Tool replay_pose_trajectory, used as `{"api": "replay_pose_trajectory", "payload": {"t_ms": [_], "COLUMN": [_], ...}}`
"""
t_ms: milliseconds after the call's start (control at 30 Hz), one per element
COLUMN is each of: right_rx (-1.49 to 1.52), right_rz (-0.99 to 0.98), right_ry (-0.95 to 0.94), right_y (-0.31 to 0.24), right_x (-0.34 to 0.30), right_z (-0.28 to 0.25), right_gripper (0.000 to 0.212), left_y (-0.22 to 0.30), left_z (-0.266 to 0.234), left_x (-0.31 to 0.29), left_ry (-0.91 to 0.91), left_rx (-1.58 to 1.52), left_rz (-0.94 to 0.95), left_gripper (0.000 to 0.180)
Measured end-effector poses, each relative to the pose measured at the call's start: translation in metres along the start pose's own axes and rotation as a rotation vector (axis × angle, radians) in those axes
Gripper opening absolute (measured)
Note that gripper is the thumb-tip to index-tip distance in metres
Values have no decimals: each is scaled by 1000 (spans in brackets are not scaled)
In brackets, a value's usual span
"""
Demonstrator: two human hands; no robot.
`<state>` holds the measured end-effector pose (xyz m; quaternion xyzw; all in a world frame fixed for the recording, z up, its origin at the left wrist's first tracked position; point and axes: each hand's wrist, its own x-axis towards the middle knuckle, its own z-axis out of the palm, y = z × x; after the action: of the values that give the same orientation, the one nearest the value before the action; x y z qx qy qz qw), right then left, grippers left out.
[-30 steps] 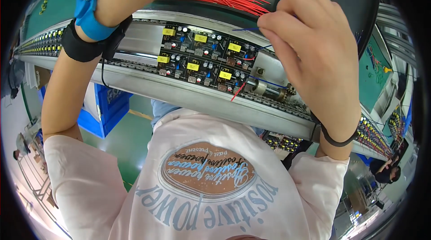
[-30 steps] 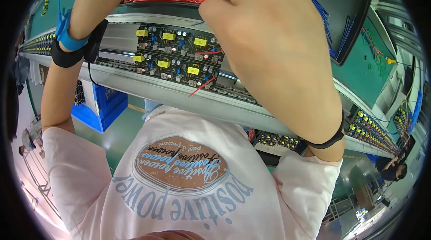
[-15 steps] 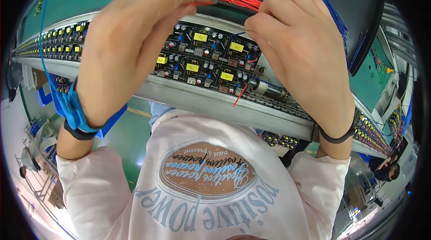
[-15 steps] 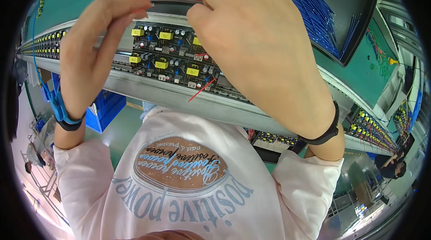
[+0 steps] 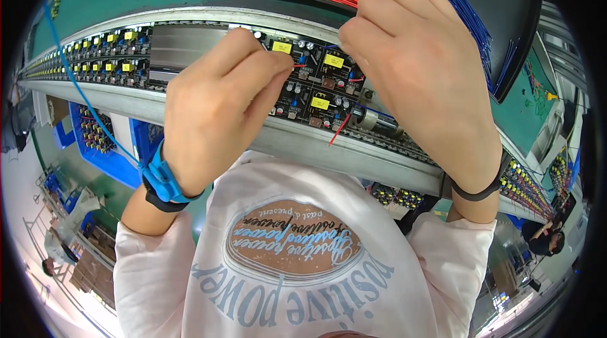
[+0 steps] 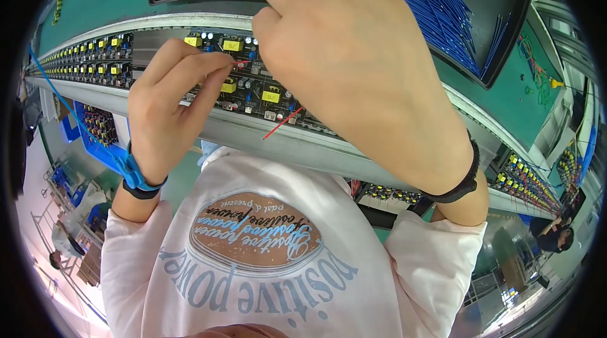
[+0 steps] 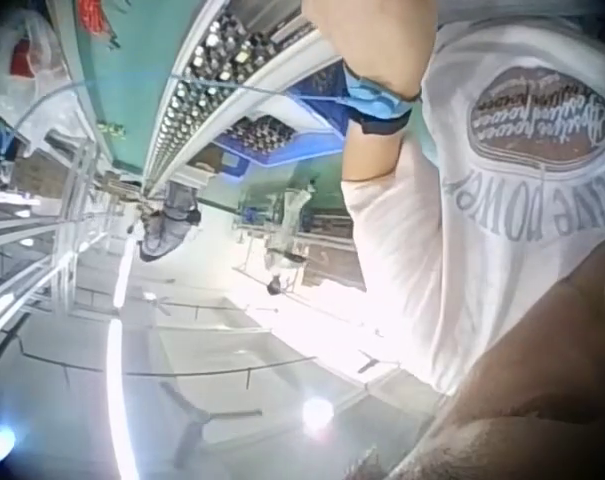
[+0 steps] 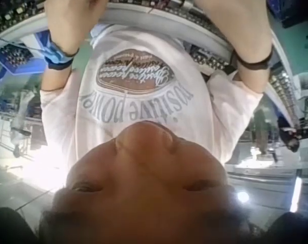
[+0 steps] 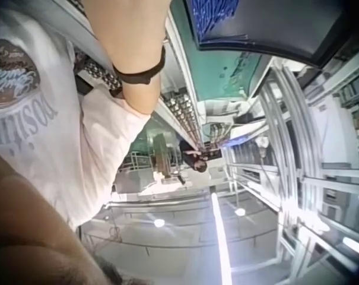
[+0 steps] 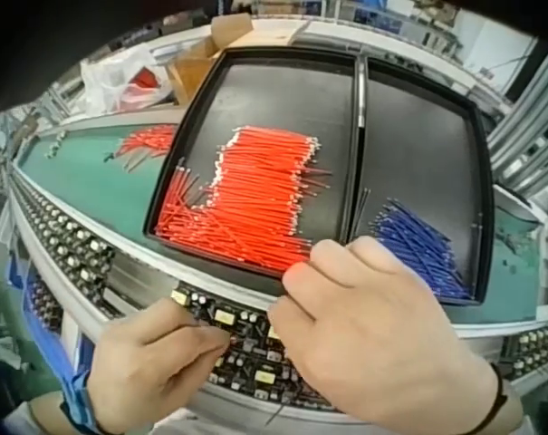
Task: Assembling electronic components and wiring onto printed circuit boards on an industrial production line.
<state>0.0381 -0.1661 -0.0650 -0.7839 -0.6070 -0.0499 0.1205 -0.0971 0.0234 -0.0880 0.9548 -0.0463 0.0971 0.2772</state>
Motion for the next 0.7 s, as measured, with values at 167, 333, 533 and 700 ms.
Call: {"api": "replay_pose_trajectory", "payload": {"t_ms": [167, 333, 533, 700], "right_rx": [95, 91, 81, 68], "right_rz": [6, 179, 250, 282], "right_ry": [-36, -134, -130, -108], "right_y": [0, 6, 28, 58], "right_x": [2, 6, -18, -50], "right_z": [-4, -33, -43, -43], "right_gripper": [16, 22, 23, 22], "left_y": [2, 2, -3, -7], "left_z": [8, 11, 15, 16], "left_x": [5, 9, 9, 10], "left_ry": [-22, -28, -34, -33], "left_rx": [38, 109, 151, 162], "left_rz": [17, 33, 55, 68], "left_gripper": [18, 16, 14, 14]}}
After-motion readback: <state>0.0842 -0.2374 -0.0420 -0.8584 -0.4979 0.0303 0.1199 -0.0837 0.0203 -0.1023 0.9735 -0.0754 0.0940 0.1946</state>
